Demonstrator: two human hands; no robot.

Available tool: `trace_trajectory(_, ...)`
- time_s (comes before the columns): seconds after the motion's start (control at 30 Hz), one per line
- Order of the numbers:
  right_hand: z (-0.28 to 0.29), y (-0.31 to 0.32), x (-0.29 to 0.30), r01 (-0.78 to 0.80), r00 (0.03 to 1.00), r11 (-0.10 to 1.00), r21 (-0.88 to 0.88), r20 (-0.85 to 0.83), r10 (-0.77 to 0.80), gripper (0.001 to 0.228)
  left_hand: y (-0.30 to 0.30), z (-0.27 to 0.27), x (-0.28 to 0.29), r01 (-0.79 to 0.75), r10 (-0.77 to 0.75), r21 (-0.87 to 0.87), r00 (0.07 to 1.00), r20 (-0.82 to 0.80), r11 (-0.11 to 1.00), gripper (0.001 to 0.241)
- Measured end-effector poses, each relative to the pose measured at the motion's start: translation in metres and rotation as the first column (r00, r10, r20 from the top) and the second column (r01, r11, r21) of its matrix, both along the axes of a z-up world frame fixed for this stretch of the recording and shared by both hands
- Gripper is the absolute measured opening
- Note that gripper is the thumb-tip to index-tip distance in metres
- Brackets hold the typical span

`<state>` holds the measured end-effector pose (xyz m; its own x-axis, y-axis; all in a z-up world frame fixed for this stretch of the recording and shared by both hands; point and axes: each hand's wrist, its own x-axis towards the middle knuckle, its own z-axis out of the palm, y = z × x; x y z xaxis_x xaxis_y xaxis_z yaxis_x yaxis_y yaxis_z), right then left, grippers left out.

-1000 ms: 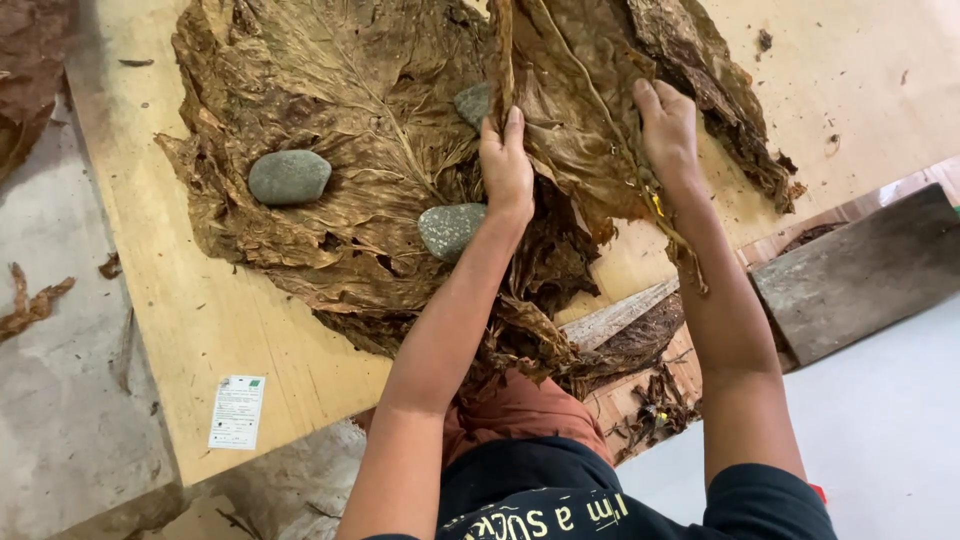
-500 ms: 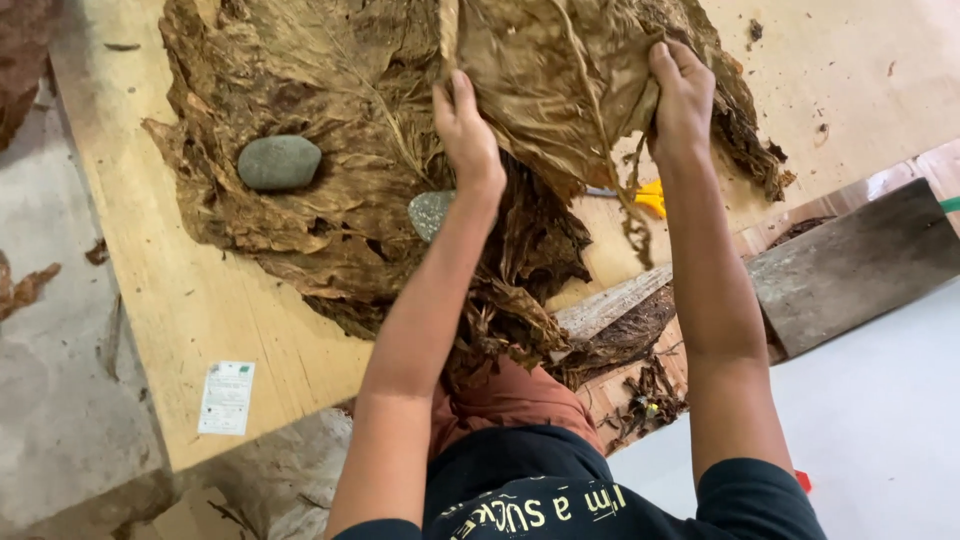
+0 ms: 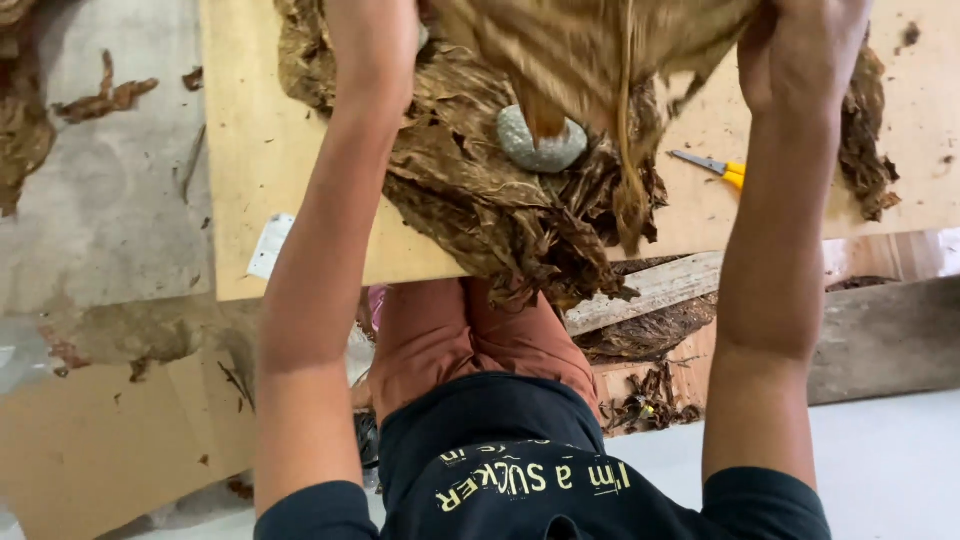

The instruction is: Spreading out and flattening large dried leaves on a wooden board using stones as weights and smoothing tools

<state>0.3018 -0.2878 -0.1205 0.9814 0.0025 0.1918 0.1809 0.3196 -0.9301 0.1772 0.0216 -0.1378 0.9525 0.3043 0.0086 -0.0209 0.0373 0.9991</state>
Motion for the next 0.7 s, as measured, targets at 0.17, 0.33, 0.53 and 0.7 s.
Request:
trace_trajectory(0.17,0.027,0.022,-0.073,-0.259,0.962,0.768,-0.585,-0.228,0.151,0.05,0.014,0.016,-0.05,0.094,-0.098,0.126,0.995,0.028,0.988,0.051)
trace_trajectory(0.33,0.002,0.02,-0.069,-0.44,0.895,0.417,-0.795,-0.352,0.273,0.046,0.017,0.025,-0.071,0.355,-0.267,0.182,0.885,-0.381,0.917,0.052)
trace_trajectory(0.53,-0.023,0.082,-0.026,-0.241,0.968,0.541,-0.805,-0.156,0.198,0.026,0.024,-0.016,-0.001,0.027,0.105,0.772,0.987,-0.121,0.636,0.049)
trace_trajectory(0.7,-0.019,0.122,-0.018,-0.478,0.878,0.356,-0.803,-0.43,0.208,0.027,0.02,-0.031,0.026,0.12,0.103,0.713,0.96,-0.261,0.691,0.073)
